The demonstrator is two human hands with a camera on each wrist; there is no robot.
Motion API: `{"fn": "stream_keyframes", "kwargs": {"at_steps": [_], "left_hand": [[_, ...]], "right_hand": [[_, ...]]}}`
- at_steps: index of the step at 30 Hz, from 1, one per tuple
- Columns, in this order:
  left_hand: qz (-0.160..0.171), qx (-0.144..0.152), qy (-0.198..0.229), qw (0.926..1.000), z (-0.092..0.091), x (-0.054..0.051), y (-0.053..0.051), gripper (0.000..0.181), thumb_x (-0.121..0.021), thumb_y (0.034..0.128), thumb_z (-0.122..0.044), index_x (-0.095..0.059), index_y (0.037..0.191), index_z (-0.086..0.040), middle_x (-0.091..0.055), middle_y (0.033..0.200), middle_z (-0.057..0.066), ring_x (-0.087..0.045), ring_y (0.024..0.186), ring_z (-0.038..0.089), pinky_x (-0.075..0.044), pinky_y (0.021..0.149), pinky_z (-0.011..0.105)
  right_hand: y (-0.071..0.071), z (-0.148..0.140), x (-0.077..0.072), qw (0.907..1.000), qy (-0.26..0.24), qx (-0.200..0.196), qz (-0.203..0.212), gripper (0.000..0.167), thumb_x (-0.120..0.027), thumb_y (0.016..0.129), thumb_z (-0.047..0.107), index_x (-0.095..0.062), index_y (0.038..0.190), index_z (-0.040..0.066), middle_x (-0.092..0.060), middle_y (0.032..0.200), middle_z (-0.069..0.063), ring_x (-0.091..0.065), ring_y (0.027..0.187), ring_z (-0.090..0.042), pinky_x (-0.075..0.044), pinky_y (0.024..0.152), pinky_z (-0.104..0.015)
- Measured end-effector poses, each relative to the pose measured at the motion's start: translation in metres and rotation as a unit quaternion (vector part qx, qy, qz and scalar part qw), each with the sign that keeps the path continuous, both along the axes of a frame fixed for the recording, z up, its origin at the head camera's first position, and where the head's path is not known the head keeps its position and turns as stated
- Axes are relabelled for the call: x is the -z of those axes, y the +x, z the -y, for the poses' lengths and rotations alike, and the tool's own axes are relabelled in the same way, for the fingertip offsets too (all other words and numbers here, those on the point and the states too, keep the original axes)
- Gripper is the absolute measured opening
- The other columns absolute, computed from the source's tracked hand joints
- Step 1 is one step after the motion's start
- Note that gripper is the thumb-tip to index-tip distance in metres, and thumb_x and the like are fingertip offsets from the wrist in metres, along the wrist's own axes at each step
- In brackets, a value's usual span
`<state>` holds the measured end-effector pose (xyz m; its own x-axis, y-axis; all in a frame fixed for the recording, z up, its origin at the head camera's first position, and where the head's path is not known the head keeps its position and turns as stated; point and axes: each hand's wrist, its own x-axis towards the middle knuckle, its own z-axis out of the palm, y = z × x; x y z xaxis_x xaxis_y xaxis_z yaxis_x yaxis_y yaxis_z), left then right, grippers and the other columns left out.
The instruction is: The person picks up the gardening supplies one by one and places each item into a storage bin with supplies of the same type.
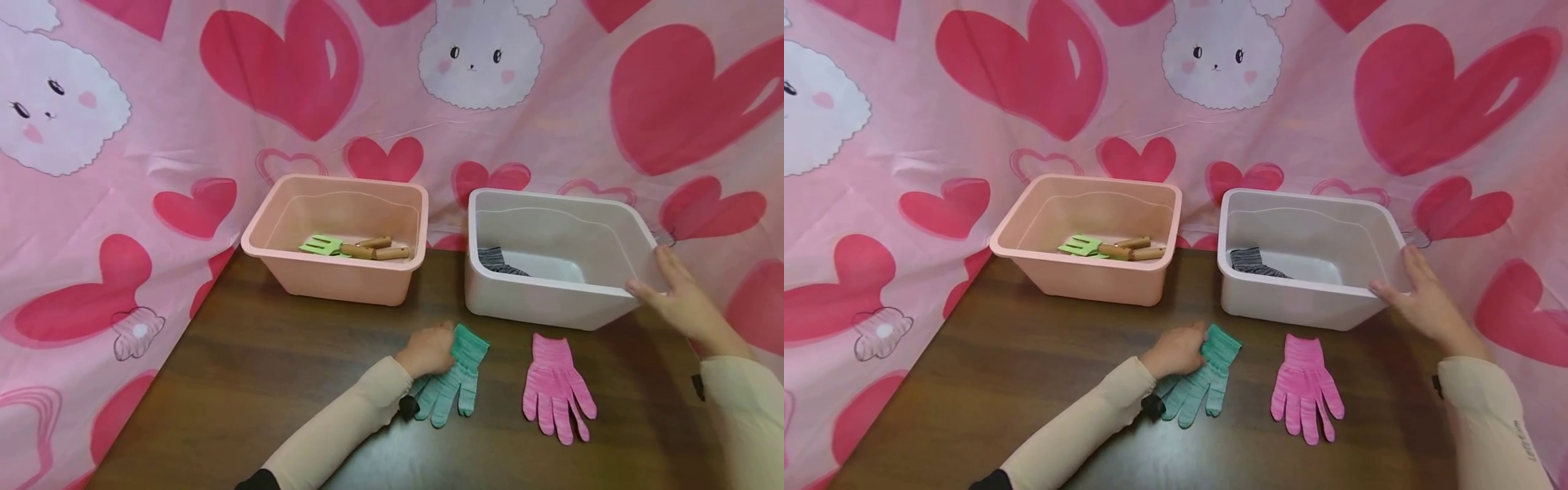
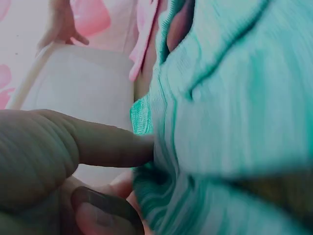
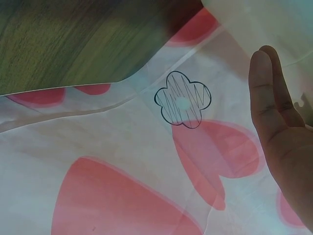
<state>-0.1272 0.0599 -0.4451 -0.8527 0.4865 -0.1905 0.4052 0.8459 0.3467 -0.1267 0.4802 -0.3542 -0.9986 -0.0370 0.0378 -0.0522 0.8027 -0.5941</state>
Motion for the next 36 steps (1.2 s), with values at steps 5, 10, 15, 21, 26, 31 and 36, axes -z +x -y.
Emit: {"fn": "stream_keyframes", "kwargs": {"at_steps": [5, 10, 15, 21, 26, 31, 36], "left_hand": [[0.042, -0.022, 0.061, 0.997, 0.001, 0.001, -0.004, 0.022, -0.07, 0.0796, -0.003, -0.06, 0.099, -0.01, -0.062, 0.083, 0.002, -0.057, 0.073, 0.018, -0.049, 0.064, 0.034], [0.04, -0.006, 0.123, 0.9916, 0.008, 0.002, -0.01, 0.017, -0.072, 0.0773, -0.005, -0.059, 0.075, -0.014, -0.053, 0.073, -0.002, -0.047, 0.066, 0.013, -0.04, 0.057, 0.026], [0.067, 0.019, 0.188, 0.9798, 0.014, -0.002, -0.017, 0.021, -0.077, 0.079, -0.01, -0.057, 0.078, -0.017, -0.049, 0.074, -0.005, -0.046, 0.069, 0.01, -0.037, 0.059, 0.023], [0.169, 0.012, 0.259, 0.9509, 0.014, -0.004, -0.018, 0.024, -0.082, 0.0824, -0.019, -0.06, 0.075, -0.014, -0.051, 0.067, -0.008, -0.047, 0.063, 0.007, -0.036, 0.055, 0.022], [0.207, 0.009, 0.283, 0.9364, 0.012, -0.002, -0.018, 0.025, -0.08, 0.085, -0.018, -0.06, 0.071, -0.013, -0.046, 0.062, -0.008, -0.043, 0.057, 0.005, -0.034, 0.051, 0.02], [0.244, 0.003, 0.307, 0.9199, 0.014, -0.005, -0.018, 0.017, -0.074, 0.0878, -0.007, -0.065, 0.074, -0.012, -0.041, 0.049, -0.004, -0.039, 0.038, 0.008, -0.035, 0.041, 0.021], [0.245, 0.014, 0.331, 0.9112, 0.016, -0.01, -0.018, 0.014, -0.069, 0.0922, -0.004, -0.06, 0.083, -0.01, -0.042, 0.047, -0.002, -0.041, 0.033, 0.012, -0.035, 0.039, 0.023]], "right_hand": [[0.001, 0.0, 0.0, 1.0, 0.003, 0.003, 0.003, 0.095, -0.057, 0.1, 0.04, 0.01, 0.159, 0.01, 0.015, 0.164, -0.022, 0.013, 0.146, -0.052, 0.005, 0.103, -0.079], [0.0, 0.001, 0.001, 1.0, 0.001, -0.002, 0.0, 0.094, -0.057, 0.1, 0.039, 0.009, 0.159, 0.007, 0.015, 0.164, -0.023, 0.013, 0.146, -0.051, 0.006, 0.104, -0.078], [-0.002, -0.001, 0.001, 0.9999, -0.003, -0.008, -0.012, 0.093, -0.057, 0.1, 0.035, 0.008, 0.159, 0.004, 0.013, 0.164, -0.026, 0.013, 0.146, -0.052, 0.007, 0.107, -0.075], [-0.001, 0.0, 0.001, 0.9998, -0.003, -0.009, -0.016, 0.093, -0.058, 0.099, 0.034, 0.006, 0.158, 0.001, 0.012, 0.163, -0.027, 0.012, 0.146, -0.053, 0.007, 0.107, -0.075], [0.001, 0.001, 0.0, 0.9999, -0.004, -0.007, -0.011, 0.094, -0.057, 0.099, 0.036, 0.007, 0.159, 0.002, 0.012, 0.163, -0.026, 0.012, 0.146, -0.053, 0.007, 0.106, -0.076], [0.001, 0.002, -0.001, 1.0, -0.005, -0.002, -0.001, 0.094, -0.057, 0.099, 0.037, 0.009, 0.159, 0.007, 0.014, 0.164, -0.025, 0.012, 0.145, -0.054, 0.006, 0.103, -0.079], [0.002, 0.002, -0.002, 1.0, -0.006, 0.001, -0.002, 0.094, -0.057, 0.099, 0.037, 0.009, 0.159, 0.007, 0.013, 0.164, -0.025, 0.011, 0.145, -0.055, 0.005, 0.104, -0.079]]}}
